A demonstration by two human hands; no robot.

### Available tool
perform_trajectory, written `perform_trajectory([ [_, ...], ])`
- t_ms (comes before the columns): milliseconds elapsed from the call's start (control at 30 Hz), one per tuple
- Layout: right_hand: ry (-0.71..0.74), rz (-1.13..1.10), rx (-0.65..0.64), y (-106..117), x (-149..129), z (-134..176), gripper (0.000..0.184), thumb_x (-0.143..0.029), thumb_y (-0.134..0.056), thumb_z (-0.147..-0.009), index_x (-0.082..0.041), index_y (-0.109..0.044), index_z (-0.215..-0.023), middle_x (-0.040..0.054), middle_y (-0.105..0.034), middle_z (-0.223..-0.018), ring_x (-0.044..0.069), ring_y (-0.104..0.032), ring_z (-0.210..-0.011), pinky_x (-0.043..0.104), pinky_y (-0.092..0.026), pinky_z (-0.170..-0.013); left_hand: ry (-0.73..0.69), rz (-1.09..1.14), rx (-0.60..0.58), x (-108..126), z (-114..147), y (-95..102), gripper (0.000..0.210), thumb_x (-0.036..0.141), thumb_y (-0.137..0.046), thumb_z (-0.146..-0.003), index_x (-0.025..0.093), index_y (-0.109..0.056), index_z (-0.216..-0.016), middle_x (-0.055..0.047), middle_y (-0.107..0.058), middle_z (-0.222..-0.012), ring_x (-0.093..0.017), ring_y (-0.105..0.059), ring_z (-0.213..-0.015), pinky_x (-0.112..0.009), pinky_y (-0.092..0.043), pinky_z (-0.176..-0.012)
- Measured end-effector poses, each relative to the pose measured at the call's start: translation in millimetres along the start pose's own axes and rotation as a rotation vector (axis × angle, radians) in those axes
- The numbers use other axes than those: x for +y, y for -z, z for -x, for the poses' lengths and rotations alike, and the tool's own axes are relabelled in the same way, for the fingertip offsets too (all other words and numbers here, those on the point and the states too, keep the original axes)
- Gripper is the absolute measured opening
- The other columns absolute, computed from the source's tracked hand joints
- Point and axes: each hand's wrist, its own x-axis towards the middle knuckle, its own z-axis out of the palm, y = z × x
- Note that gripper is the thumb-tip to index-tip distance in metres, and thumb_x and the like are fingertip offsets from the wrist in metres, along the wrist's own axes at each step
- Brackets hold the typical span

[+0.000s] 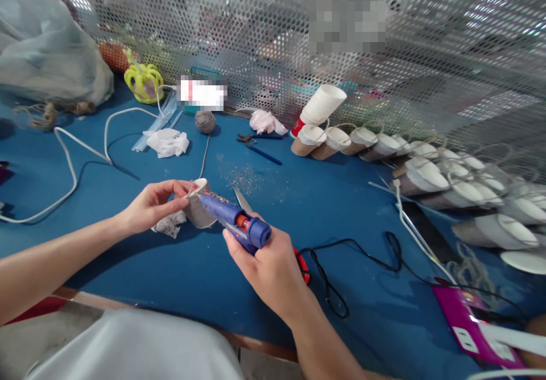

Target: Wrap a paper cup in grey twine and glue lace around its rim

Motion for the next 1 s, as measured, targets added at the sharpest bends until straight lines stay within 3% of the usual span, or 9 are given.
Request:
perform_trajectory([
  [300,0.062,0.052,-0.063,-2.7,3.2,1.2,0.012,-0.030,-0.056,-0.081,-0.022,-0.056,-0.072,0.0008,-0.065,-0.060,0.017,-0.062,-0.052,0.025,-0.047,-0.046,0.009,-0.020,0.006,-1.1,-0.7,1.0,0.028,0.041,-0.065,-0.073,0.015,-0.056,-0.068,-0.008,-0.064,-0.090,-0.022,-0.056,-0.103,-0.038,-0.040,-0.096],
  [500,0.048,0.067,-0.021,-4.1,4.8,2.0,0.009,-0.029,-0.058,-0.080,-0.021,-0.057,-0.078,0.0014,-0.066,-0.064,0.016,-0.061,-0.053,0.025,-0.046,-0.046,-0.009,-0.023,-0.019,-1.3,-1.5,1.6,0.027,0.040,-0.064,-0.074,0.016,-0.055,-0.068,-0.008,-0.063,-0.088,-0.023,-0.054,-0.109,-0.037,-0.039,-0.097],
  [1000,0.075,0.063,-0.019,-5.4,2.3,0.3,0.009,-0.029,-0.057,-0.079,-0.022,-0.057,-0.075,0.0019,-0.065,-0.062,0.018,-0.062,-0.055,0.026,-0.047,-0.046,-0.016,-0.013,-0.063,-1.0,-0.8,3.7,0.023,0.036,-0.061,-0.078,0.017,-0.054,-0.069,-0.011,-0.065,-0.110,-0.024,-0.049,-0.121,-0.039,-0.037,-0.101],
])
